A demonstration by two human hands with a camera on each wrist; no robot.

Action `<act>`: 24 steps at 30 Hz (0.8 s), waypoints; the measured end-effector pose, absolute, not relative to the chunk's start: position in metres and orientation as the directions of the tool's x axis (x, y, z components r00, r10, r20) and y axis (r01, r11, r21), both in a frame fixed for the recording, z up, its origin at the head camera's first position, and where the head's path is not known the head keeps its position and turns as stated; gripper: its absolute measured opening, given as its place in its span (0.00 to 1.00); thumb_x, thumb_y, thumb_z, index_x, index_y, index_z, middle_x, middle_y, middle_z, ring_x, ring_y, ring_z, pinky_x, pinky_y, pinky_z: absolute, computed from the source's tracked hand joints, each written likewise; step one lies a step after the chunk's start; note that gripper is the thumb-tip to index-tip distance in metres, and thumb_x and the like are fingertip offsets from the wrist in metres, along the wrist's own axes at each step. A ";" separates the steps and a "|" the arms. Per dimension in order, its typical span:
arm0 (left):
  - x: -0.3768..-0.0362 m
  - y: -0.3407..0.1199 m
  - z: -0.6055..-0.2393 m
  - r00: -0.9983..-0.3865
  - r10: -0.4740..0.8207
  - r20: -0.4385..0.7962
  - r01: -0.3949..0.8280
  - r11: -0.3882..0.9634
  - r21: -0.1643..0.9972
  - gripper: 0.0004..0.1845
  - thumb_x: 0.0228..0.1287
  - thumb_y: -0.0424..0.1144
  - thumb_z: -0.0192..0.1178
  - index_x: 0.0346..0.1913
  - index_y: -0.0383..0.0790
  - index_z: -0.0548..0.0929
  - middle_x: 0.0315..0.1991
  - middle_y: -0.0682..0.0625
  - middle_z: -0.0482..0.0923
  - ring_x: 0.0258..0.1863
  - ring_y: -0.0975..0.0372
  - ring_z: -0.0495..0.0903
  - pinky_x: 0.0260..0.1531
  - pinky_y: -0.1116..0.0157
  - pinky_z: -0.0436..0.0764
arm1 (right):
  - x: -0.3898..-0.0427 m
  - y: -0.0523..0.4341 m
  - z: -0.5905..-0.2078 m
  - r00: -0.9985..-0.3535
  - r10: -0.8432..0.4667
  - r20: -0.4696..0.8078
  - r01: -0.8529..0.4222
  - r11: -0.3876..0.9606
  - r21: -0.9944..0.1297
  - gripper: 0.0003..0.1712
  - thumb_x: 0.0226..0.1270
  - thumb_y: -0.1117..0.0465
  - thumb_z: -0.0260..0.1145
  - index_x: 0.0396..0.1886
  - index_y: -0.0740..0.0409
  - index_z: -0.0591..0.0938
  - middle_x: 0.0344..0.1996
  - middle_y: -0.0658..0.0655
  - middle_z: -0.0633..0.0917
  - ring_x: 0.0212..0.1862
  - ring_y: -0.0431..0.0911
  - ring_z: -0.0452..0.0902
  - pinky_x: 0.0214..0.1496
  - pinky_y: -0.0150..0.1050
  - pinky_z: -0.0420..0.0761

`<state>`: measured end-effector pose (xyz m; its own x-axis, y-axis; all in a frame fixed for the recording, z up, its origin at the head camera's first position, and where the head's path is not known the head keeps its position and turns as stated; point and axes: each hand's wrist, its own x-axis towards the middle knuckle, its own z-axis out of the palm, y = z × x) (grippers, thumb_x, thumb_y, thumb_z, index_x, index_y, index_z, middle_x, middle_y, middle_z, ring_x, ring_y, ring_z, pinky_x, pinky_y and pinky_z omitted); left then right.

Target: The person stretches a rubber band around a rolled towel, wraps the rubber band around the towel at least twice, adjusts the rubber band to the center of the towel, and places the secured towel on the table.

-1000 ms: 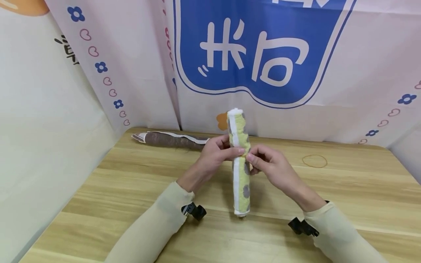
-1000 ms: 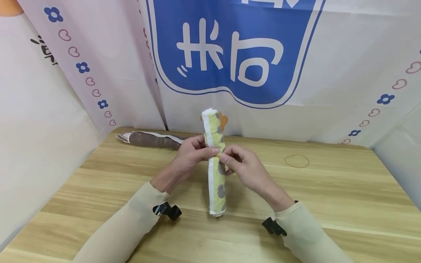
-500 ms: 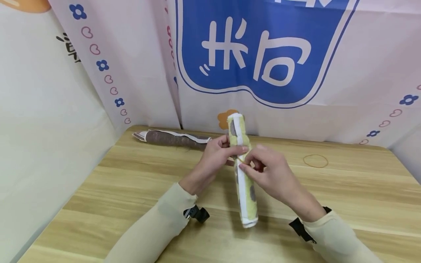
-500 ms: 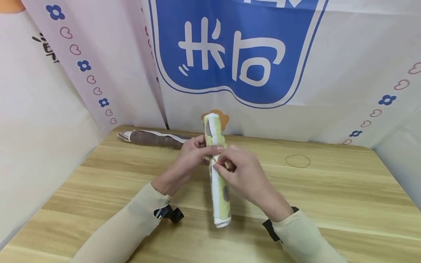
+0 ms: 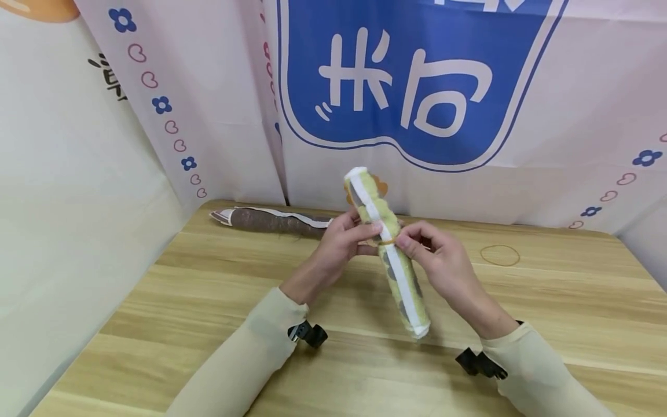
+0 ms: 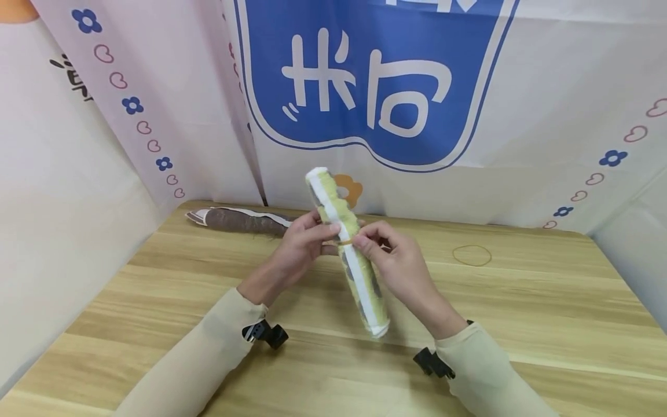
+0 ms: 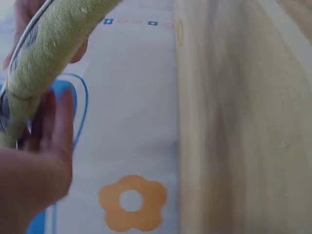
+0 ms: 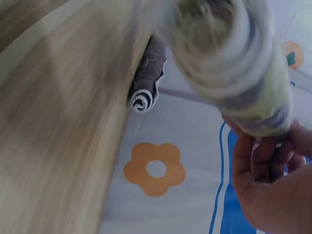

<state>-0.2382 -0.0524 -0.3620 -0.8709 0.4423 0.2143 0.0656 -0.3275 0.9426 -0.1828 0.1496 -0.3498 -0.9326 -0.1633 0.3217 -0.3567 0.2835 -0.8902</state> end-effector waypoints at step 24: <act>-0.222 -0.034 -0.363 -0.974 0.189 0.124 0.133 0.036 0.990 0.13 0.64 0.27 0.69 0.51 0.28 0.88 0.37 0.43 0.89 0.31 0.63 0.83 0.30 0.70 0.82 | -0.179 0.141 -0.360 -0.767 -0.423 0.483 -0.638 0.589 -0.496 0.20 0.67 0.65 0.75 0.21 0.47 0.74 0.23 0.44 0.71 0.27 0.39 0.66 0.28 0.36 0.68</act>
<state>-0.2219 -0.0342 -0.3631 -0.9740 0.1891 0.1244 0.1335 0.0359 0.9904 -0.1787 0.1409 -0.3596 -0.7666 -0.4234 0.4827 -0.6377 0.5895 -0.4958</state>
